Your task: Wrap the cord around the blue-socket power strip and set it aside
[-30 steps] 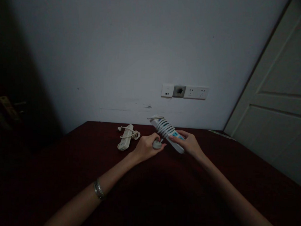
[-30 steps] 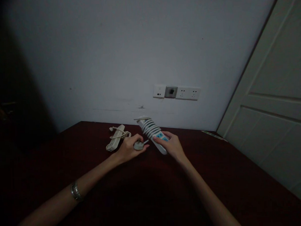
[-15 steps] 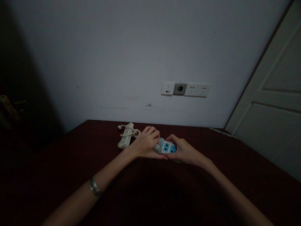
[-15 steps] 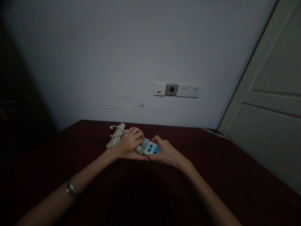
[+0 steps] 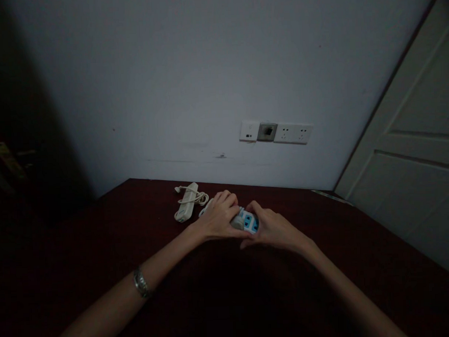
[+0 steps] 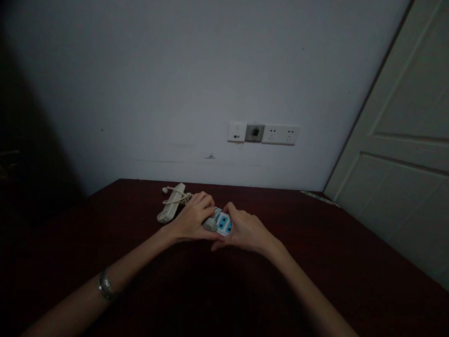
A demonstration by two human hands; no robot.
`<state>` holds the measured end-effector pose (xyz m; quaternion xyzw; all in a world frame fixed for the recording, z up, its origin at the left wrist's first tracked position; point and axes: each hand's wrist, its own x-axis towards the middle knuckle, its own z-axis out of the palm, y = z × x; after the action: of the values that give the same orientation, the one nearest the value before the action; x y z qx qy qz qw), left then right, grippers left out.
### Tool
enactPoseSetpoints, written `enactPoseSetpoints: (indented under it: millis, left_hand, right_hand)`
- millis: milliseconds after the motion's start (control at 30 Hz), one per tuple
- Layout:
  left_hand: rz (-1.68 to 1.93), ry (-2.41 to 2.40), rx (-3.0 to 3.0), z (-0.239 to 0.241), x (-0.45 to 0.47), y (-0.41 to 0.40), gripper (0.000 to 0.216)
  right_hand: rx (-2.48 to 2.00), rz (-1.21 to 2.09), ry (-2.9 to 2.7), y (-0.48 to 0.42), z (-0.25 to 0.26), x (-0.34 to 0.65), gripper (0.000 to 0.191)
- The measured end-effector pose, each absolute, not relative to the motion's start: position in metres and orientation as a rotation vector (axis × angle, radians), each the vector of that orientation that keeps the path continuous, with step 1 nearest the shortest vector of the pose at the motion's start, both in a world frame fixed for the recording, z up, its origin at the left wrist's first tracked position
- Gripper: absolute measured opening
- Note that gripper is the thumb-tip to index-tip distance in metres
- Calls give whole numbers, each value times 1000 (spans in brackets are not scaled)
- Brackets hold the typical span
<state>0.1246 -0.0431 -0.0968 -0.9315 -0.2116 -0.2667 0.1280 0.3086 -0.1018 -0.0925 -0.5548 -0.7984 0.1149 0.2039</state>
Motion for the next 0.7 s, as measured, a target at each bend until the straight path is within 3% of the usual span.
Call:
enactPoseSetpoints:
  millis: [100, 300, 433, 700]
  left_hand:
    - [-748, -714, -2703, -96, 130, -52, 71]
    - [-692, -837, -2663, -95, 137, -62, 71]
    - [-667, -778, -2769, -88, 128, -55, 62]
    - [-1039, -1073, -3186, -86, 96, -3, 41]
  right_hand:
    - [-1590, 224, -2255, -104, -93, 305, 71]
    - [-1627, 183, -2256, -102, -99, 302, 52]
    - [-1596, 205, -2195, -98, -103, 303, 50]
    - [-1515, 354, -2111, -96, -101, 308, 52]
